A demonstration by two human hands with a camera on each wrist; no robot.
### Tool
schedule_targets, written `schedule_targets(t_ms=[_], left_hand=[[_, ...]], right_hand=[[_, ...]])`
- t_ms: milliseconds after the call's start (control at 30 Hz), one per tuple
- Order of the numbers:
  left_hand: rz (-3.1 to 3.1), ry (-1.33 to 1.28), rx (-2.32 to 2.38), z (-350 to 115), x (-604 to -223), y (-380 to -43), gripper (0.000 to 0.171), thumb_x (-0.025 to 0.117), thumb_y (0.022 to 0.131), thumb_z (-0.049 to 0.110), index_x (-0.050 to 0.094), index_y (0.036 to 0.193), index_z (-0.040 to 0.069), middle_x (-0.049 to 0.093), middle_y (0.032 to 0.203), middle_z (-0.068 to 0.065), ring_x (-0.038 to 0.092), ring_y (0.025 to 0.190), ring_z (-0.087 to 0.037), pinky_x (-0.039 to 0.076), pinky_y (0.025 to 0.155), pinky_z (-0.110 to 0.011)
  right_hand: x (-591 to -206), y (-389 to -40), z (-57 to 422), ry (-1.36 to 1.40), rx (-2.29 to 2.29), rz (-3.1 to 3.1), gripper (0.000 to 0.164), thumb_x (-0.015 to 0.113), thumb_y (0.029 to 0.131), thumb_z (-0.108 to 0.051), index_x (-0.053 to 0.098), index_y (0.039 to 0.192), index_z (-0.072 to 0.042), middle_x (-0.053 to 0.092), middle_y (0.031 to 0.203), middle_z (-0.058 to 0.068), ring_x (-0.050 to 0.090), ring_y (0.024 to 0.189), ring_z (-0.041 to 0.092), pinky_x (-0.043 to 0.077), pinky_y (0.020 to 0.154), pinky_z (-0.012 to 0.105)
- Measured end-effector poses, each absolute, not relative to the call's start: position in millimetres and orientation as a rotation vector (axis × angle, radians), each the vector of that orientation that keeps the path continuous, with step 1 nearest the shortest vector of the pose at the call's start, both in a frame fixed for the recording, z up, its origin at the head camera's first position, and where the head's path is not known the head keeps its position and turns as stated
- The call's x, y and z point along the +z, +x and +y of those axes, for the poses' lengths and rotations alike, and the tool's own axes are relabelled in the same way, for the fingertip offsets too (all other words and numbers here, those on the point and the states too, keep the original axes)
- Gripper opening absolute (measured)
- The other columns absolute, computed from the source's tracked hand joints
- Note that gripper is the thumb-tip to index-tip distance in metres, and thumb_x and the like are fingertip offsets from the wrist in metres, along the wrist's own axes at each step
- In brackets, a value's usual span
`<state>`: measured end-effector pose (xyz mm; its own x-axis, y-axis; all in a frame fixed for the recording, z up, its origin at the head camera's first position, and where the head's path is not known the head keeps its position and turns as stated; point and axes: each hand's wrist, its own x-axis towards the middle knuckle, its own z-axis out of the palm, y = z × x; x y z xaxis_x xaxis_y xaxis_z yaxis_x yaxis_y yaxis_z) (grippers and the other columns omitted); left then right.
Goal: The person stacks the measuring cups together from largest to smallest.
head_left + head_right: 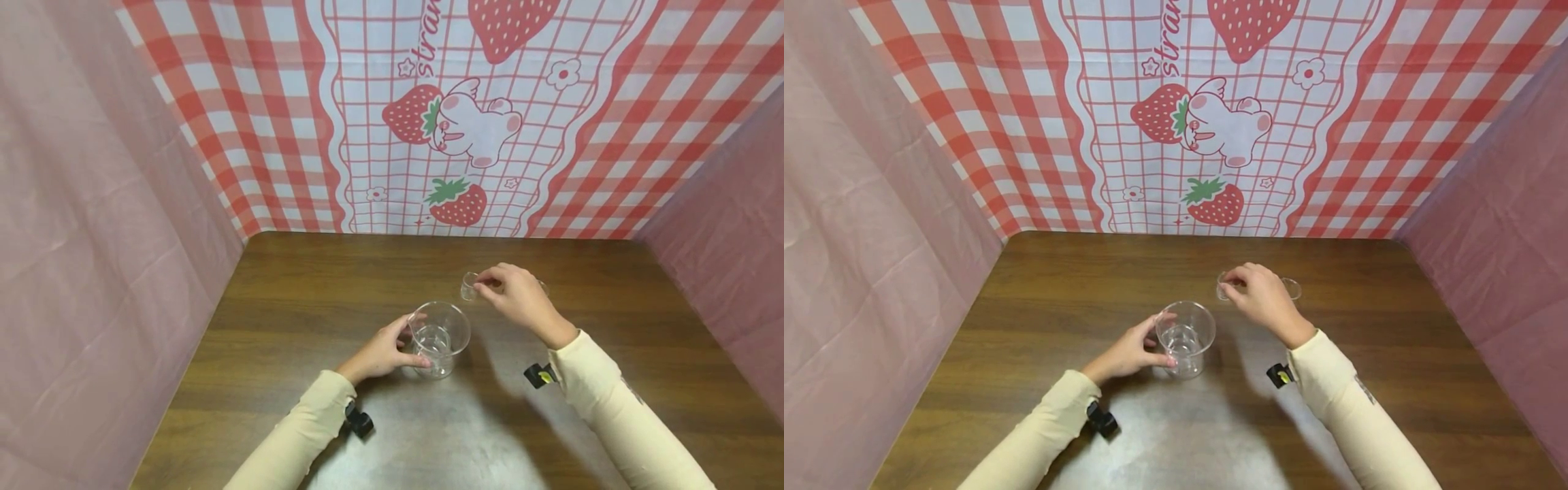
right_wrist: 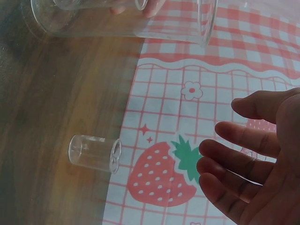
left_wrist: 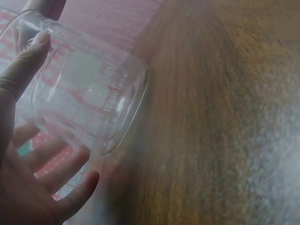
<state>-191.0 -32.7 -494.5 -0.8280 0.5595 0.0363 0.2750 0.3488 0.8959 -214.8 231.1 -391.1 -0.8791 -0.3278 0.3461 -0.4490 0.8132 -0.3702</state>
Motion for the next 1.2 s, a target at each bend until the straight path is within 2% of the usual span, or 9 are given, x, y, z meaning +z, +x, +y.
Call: schedule_targets(t_ms=[700,1200], left_hand=[[2.340,0.675,1.477,-30,-498,-190,0.085,0.084,0.075,0.024,0.040,0.147,0.015,0.052,0.141,-0.012,0.056,0.122,-0.028,0.050,0.100,-0.042],[2.335,0.682,1.470,-31,-500,-191,0.083,0.083,0.076,0.026,0.040,0.146,0.014,0.053,0.141,-0.011,0.056,0.121,-0.028,0.050,0.101,-0.042]], right_hand=[[-406,-218,247,0.513,0.658,-2.758,0.013,0.071,0.087,-0.019,0.074,0.090,-0.007,0.068,0.083,0.006,0.064,0.077,0.021,0.052,0.069,0.041],[-402,-221,257,0.430,0.693,-2.788,0.015,0.069,0.089,-0.017,0.073,0.093,-0.004,0.068,0.086,0.011,0.064,0.080,0.024,0.052,0.072,0.042]])
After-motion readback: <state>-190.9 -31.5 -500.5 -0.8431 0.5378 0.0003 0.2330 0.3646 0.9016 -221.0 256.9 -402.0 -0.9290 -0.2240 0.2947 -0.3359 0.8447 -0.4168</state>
